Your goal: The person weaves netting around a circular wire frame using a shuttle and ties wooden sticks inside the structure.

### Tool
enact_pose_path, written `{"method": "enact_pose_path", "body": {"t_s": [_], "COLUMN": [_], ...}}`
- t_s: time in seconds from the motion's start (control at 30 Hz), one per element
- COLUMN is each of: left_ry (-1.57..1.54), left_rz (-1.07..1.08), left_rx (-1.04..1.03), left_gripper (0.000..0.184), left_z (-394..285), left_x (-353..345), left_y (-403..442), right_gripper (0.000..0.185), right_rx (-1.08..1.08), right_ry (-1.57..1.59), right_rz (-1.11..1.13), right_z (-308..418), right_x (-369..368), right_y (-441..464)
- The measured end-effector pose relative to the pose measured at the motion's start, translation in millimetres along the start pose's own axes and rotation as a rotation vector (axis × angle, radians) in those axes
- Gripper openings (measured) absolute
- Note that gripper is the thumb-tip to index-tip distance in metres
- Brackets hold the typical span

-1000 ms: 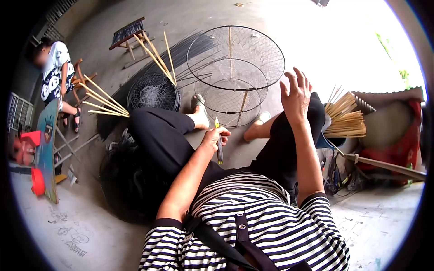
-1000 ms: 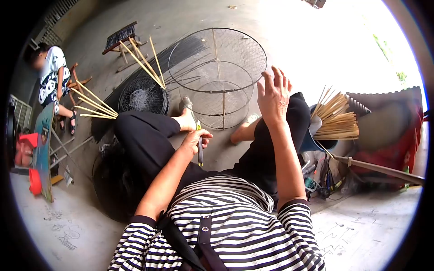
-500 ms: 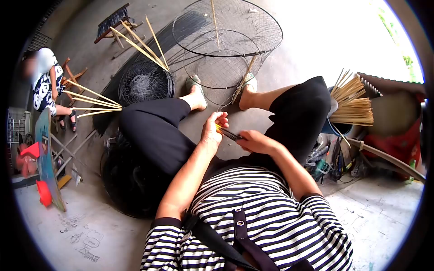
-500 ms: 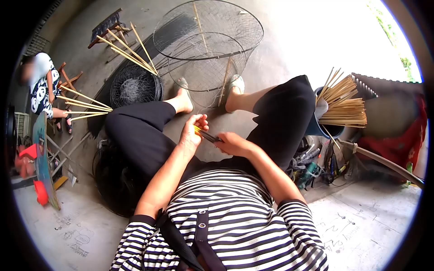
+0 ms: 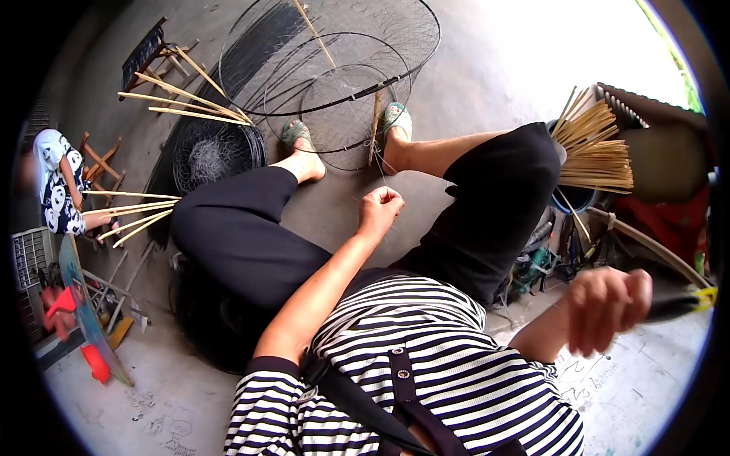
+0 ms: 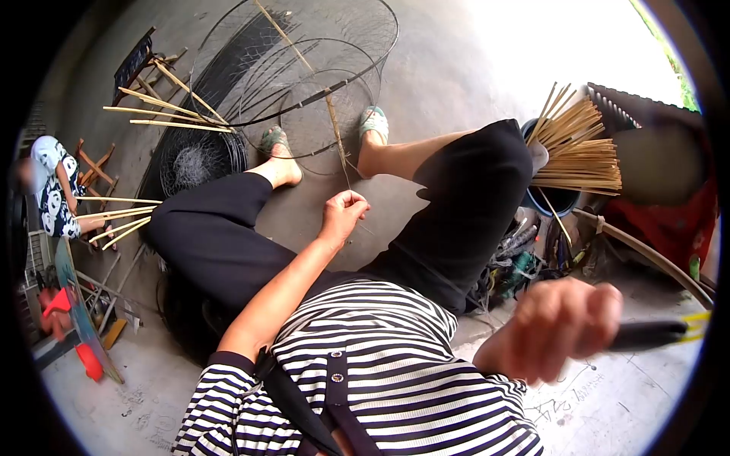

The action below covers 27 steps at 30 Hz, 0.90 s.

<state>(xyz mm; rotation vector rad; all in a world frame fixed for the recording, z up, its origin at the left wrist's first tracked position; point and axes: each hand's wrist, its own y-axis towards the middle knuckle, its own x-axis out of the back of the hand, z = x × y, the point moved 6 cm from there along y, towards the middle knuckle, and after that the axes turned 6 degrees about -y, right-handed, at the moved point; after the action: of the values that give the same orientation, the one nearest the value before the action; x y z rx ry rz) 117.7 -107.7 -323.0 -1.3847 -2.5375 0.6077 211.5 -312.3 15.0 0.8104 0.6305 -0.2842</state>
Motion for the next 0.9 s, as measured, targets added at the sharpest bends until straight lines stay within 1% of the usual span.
{"method": "enact_pose_path", "body": {"t_s": [0.03, 0.07, 0.13, 0.17, 0.2, 0.27, 0.3, 0.37, 0.4, 0.47, 0.53, 0.57, 0.6, 0.67, 0.77, 0.87, 0.9], "left_ry": [0.132, 0.223, 0.396, 0.417, 0.410, 0.279, 0.206, 0.059, -0.180, -0.650, -1.095, -1.162, -1.110, -0.895, -0.730, -0.754, -0.739], "left_rz": [-0.006, -0.015, -0.035, -0.001, 0.022, 0.081, 0.141, 0.261, 0.260, 0.147, -0.066, -0.141, -0.220, -0.133, 0.085, 0.126, 0.145], "left_rx": [-0.134, -0.334, -0.734, -0.853, -0.871, -0.798, -0.718, -0.546, -0.367, -0.031, 0.320, 0.418, 0.511, 0.643, 0.671, 0.672, 0.676], "left_gripper": [0.001, 0.002, 0.008, 0.012, 0.014, 0.011, 0.010, 0.009, 0.008, 0.016, 0.027, 0.034, 0.033, 0.024, 0.015, 0.012, 0.015], "left_z": [-12, -28, -77, -95, -104, -109, -109, -103, -94, -74, -40, -13, 13, 33, 36, 15, 5], "left_x": [1, -1, -11, -20, -27, -36, -37, -38, -34, -14, 7, 16, 23, 18, 2, -9, -12], "left_y": [-2, -7, -32, -42, -48, -50, -49, -48, -46, -39, -34, -32, -32, -37, -45, -56, -61], "right_gripper": [0.011, 0.010, 0.008, 0.008, 0.007, 0.005, 0.004, 0.004, 0.003, 0.004, 0.005, 0.007, 0.007, 0.008, 0.009, 0.009, 0.009], "right_rx": [0.043, 0.089, 0.247, 0.259, 0.260, 0.266, 0.267, 0.288, 0.296, 0.300, 0.318, 0.287, 0.293, 0.306, 0.279, 0.284, 0.288], "right_ry": [0.018, 0.034, 0.106, 0.188, 0.179, 0.163, 0.147, 0.132, 0.123, 0.138, 0.117, 0.146, 0.154, 0.164, 0.172, 0.171, 0.170], "right_rz": [0.016, 0.034, -0.024, -0.009, 0.021, 0.088, 0.078, 0.081, 0.079, 0.085, 0.097, 0.113, 0.131, 0.158, 0.184, 0.189, 0.187], "right_z": [18, 31, 45, 50, 54, 62, 68, 80, 85, 92, 100, 100, 101, 101, 105, 107, 107], "right_x": [-1, -1, -1, -1, -3, -6, -6, -5, -5, -7, -9, -11, -13, -18, -23, -27, -29], "right_y": [-2, -6, -7, -5, -4, -4, -5, -10, -12, -17, -22, -22, -24, -28, -33, -40, -43]}}
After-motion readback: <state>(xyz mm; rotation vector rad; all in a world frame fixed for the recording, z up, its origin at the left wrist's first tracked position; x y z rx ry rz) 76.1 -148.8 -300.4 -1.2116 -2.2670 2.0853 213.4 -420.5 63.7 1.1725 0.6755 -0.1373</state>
